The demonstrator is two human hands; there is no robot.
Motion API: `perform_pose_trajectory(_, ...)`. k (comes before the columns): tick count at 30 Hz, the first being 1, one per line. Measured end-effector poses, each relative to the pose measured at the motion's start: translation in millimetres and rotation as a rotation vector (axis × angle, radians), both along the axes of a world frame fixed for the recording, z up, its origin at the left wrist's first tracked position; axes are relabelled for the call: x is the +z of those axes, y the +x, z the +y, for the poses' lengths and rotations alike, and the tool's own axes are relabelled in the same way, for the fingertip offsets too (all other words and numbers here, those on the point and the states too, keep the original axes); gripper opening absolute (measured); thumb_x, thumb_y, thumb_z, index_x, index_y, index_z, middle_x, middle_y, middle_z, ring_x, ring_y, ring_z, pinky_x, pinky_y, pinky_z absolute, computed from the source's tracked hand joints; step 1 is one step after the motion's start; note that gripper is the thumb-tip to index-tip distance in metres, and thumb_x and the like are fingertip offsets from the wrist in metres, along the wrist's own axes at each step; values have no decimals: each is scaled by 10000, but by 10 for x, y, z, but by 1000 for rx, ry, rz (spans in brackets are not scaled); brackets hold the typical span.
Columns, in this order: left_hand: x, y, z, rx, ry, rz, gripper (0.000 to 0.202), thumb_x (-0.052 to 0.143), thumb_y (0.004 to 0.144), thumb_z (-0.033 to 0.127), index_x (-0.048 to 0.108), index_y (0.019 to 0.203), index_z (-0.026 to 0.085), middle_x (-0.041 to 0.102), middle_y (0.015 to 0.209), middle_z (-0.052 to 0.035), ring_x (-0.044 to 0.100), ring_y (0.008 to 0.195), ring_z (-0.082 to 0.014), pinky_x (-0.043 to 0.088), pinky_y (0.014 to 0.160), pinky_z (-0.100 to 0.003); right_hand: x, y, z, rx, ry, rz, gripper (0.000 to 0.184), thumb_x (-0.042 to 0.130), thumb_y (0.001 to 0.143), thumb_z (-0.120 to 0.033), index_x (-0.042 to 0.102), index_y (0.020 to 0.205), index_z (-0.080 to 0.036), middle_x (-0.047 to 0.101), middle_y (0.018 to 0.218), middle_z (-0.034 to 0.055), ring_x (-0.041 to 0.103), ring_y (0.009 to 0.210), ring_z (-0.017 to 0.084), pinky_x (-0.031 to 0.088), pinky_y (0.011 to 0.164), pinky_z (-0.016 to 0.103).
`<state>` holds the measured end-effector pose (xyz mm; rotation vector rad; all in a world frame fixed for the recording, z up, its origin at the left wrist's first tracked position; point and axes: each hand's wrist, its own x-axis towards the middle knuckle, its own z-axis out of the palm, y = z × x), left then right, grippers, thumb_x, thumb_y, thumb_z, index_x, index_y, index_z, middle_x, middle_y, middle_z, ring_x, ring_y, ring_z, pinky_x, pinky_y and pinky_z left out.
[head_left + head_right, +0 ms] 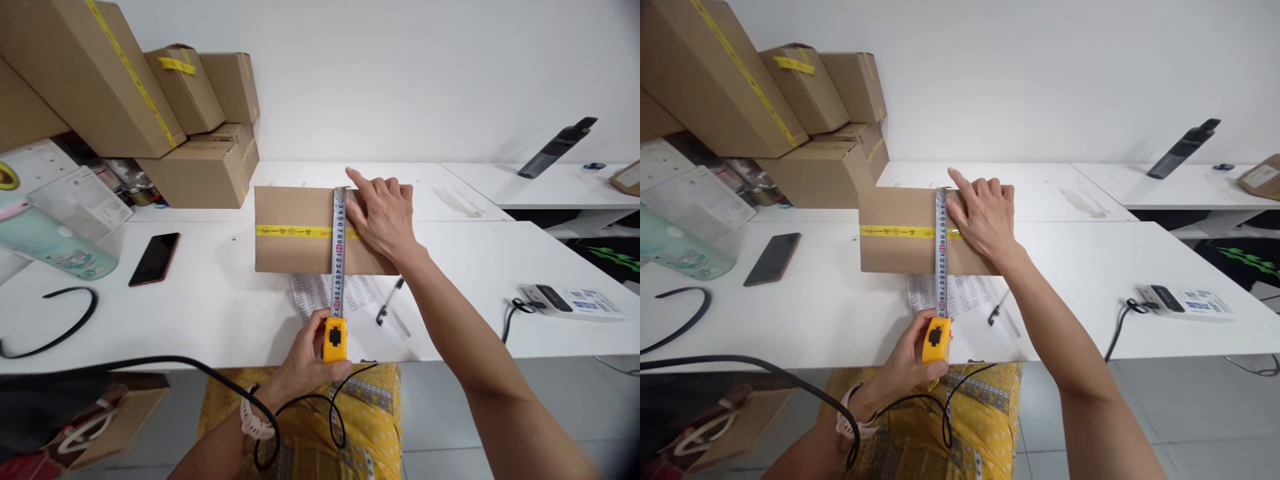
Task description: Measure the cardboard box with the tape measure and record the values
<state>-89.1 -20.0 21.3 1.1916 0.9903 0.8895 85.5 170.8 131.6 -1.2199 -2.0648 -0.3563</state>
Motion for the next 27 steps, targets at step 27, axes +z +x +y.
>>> perform_pose_trajectory(27, -114, -228, -94, -336, 373, 429, 721, 828, 629, 496, 523, 1221, 220, 633, 1055, -45, 588, 834, -202, 492, 760, -324, -473, 353, -312, 54, -266, 769, 624, 230, 1007, -635, 656, 1194, -219, 686, 1183, 158, 649, 1061, 277, 473, 960, 528)
